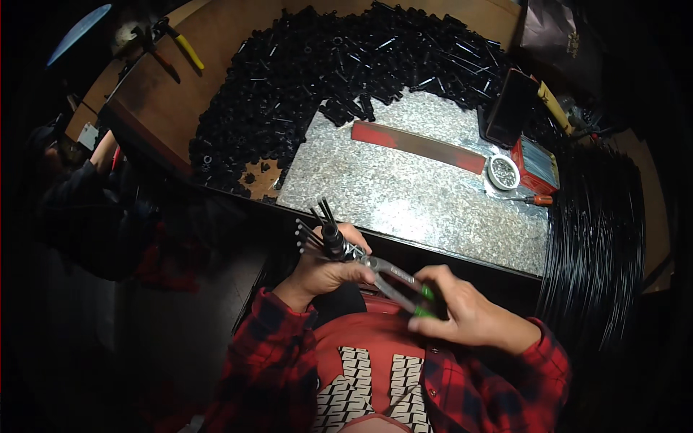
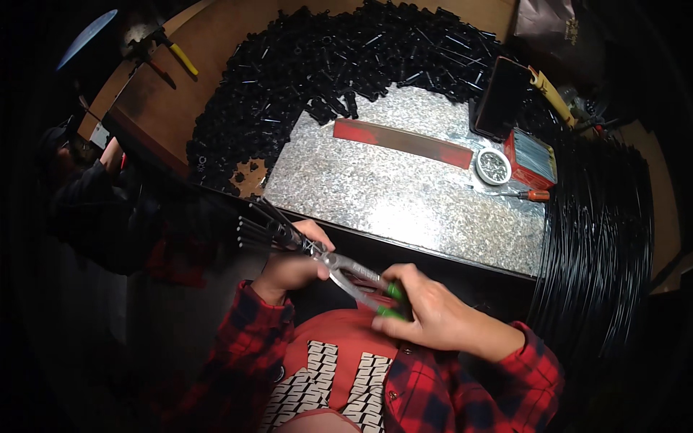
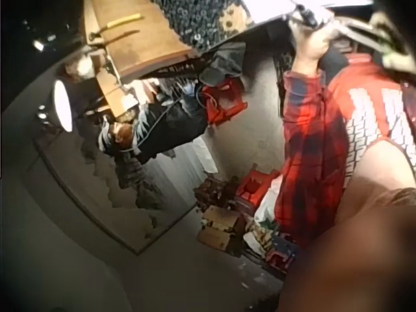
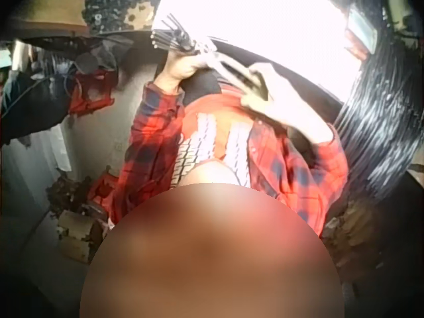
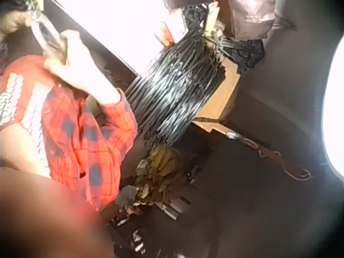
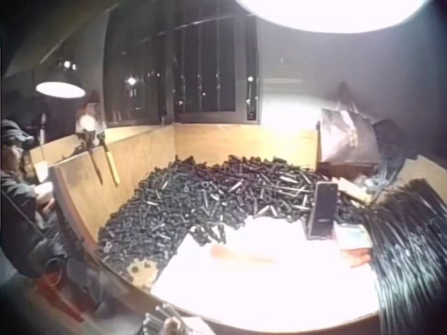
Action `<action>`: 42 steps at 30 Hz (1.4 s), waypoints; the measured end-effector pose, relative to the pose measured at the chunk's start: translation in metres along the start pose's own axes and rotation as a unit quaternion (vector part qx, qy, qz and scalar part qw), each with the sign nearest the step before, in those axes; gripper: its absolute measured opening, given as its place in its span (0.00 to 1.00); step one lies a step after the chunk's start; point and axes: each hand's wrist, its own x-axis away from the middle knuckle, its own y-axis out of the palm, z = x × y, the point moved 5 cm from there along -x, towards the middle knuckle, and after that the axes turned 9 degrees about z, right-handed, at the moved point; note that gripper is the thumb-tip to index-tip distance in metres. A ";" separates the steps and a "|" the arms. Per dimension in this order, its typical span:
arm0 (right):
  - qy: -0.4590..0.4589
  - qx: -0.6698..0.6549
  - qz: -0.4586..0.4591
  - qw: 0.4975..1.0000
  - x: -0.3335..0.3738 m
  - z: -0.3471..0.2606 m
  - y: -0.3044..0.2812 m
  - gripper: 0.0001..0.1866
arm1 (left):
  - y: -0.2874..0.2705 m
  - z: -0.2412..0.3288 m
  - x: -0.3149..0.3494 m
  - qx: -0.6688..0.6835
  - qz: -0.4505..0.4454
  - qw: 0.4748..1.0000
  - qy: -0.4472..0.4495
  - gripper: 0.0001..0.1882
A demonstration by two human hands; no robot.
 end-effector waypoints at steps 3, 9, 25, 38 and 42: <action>-0.207 0.208 0.206 0.933 -0.002 -0.003 -0.006 0.13 | 0.000 0.007 0.000 -0.036 0.036 0.998 0.021 0.31; 0.268 -0.355 -0.192 0.875 0.008 0.016 0.020 0.09 | -0.004 0.001 0.002 0.042 -0.026 0.999 -0.006 0.21; 0.236 -0.451 -0.257 0.822 0.019 0.048 0.043 0.15 | 0.004 0.008 0.002 0.039 -0.105 0.993 -0.044 0.21; 0.189 -0.260 -0.299 0.898 0.004 0.045 0.015 0.24 | 0.001 -0.011 0.001 0.045 -0.095 0.994 -0.036 0.48; -0.108 -0.039 -0.033 0.993 -0.015 0.016 -0.007 0.15 | 0.002 -0.015 -0.006 -0.042 -0.052 0.996 0.067 0.47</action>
